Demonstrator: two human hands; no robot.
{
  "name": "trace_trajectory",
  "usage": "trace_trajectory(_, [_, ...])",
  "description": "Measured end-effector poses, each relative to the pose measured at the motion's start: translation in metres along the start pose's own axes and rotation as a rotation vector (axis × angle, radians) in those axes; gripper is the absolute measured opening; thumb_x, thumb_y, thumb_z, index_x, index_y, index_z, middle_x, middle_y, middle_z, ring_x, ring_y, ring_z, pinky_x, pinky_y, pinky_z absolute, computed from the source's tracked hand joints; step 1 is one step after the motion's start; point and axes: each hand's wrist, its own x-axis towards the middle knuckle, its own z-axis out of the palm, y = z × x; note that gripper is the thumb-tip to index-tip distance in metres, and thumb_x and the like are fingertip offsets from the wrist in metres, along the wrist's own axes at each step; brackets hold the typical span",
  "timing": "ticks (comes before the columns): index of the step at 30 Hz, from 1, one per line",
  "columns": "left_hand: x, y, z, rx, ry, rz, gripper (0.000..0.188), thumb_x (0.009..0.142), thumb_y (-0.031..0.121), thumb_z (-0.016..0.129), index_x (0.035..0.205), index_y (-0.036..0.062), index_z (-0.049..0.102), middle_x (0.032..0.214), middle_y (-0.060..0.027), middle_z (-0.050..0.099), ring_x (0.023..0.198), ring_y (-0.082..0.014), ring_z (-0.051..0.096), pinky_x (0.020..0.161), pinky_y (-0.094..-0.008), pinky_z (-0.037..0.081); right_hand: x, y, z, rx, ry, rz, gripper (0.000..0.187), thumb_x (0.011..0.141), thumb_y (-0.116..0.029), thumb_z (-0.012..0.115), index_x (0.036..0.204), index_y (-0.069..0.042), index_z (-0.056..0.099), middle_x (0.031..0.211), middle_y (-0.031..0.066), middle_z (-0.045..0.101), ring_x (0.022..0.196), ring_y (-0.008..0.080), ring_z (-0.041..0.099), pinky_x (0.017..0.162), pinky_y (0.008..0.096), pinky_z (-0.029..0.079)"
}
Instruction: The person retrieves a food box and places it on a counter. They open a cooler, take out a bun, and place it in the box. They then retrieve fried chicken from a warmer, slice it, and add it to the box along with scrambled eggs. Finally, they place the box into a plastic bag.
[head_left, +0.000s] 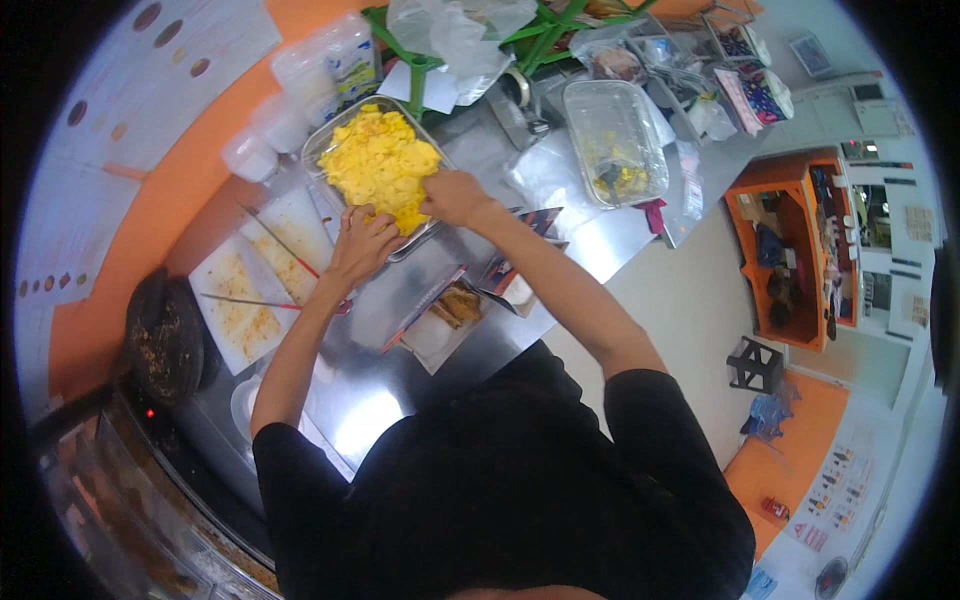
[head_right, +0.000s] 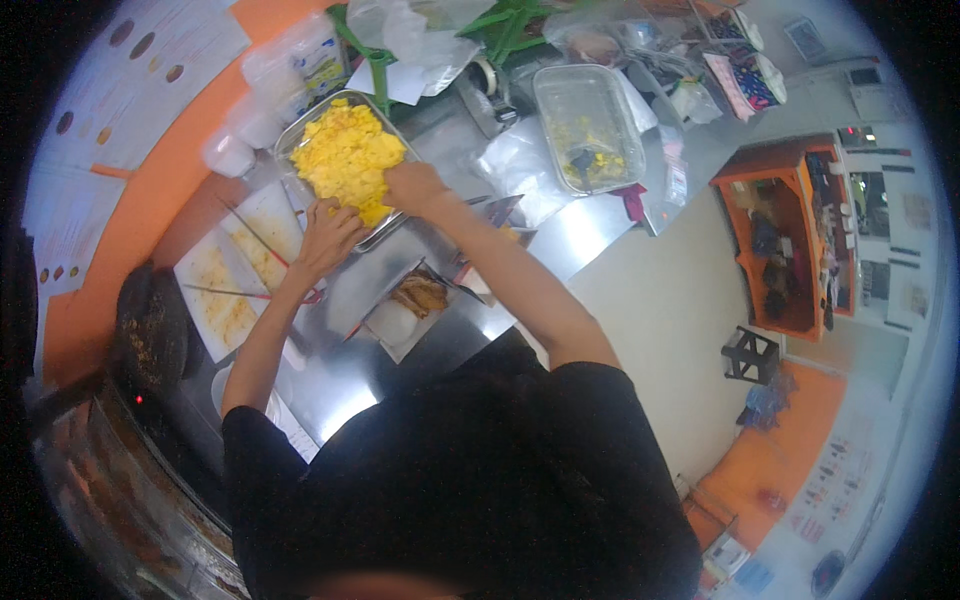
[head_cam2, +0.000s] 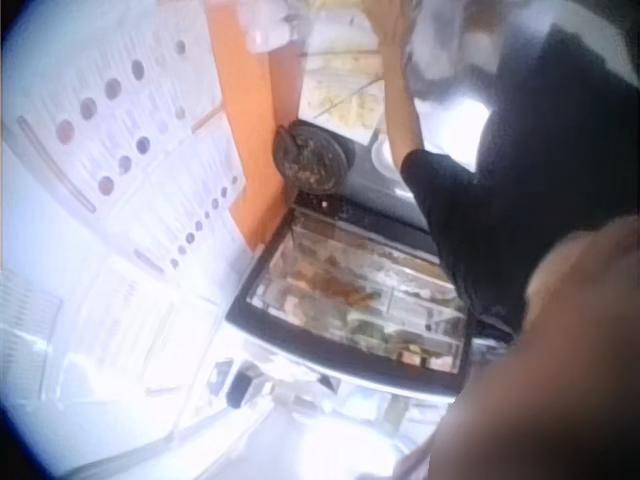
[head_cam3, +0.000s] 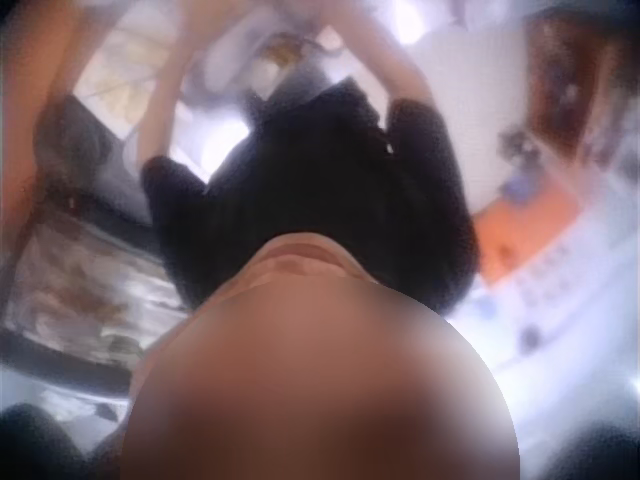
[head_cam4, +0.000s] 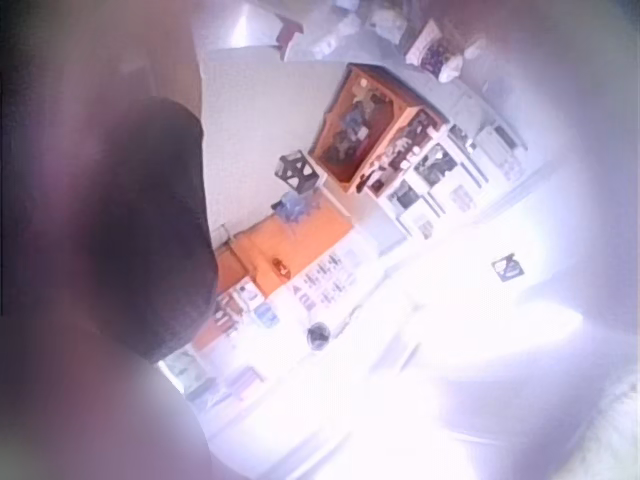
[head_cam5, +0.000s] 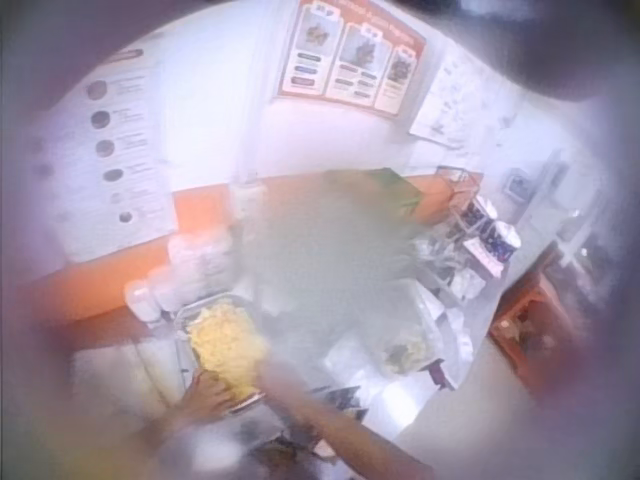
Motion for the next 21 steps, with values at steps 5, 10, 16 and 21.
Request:
trace_trajectory(5, [-0.020, 0.014, -0.005, 0.047, 0.008, -0.130, 0.017, 0.093, 0.035, 0.072, 0.093, 0.0178, 0.070, 0.105, 0.0010, 0.064, 0.117, -0.0284, 0.052, 0.108, -0.0510, 0.033, 0.001, 0.005, -0.010, 0.048, 0.049, 0.132, 0.025, 0.081, -0.027, 0.071, 0.089, -0.003, 0.072, 0.090, 0.0231, 0.073, 0.091, 0.0414, 0.071, 0.084, 0.0520, 0.056])
trace_trajectory(10, [-0.026, 0.028, -0.019, 0.003, 0.081, -0.237, 0.018, 0.093, 0.029, 0.073, 0.104, 0.0153, 0.077, 0.121, 0.0000, 0.066, 0.126, -0.0317, 0.050, 0.111, -0.0508, 0.033, 0.006, 0.011, -0.028, 0.172, -0.069, 0.213, 0.026, 0.082, -0.021, 0.073, 0.096, 0.001, 0.073, 0.092, 0.0230, 0.075, 0.087, 0.0378, 0.074, 0.082, 0.0466, 0.060])
trace_trajectory(16, [-0.022, 0.043, -0.051, -0.102, -0.005, -0.364, 0.022, 0.097, 0.025, 0.070, 0.112, 0.0111, 0.079, 0.139, -0.0035, 0.063, 0.133, -0.0354, 0.045, 0.115, -0.0505, 0.031, -0.065, 0.130, -0.111, 0.492, 0.297, 0.300, 0.027, 0.088, -0.010, 0.068, 0.110, 0.005, 0.071, 0.094, 0.0196, 0.076, 0.084, 0.0313, 0.076, 0.072, 0.0423, 0.059])
trace_trajectory(21, [-0.031, 0.042, -0.052, -0.256, 0.083, -0.671, 0.026, 0.099, 0.023, 0.069, 0.121, 0.0112, 0.075, 0.142, -0.0084, 0.060, 0.136, -0.0363, 0.044, 0.117, -0.0475, 0.032, -0.163, 0.213, -0.098, -0.191, 0.024, 0.768, 0.034, 0.089, -0.023, 0.065, 0.109, 0.004, 0.071, 0.112, 0.0301, 0.071, 0.111, 0.0449, 0.069, 0.100, 0.0518, 0.053])
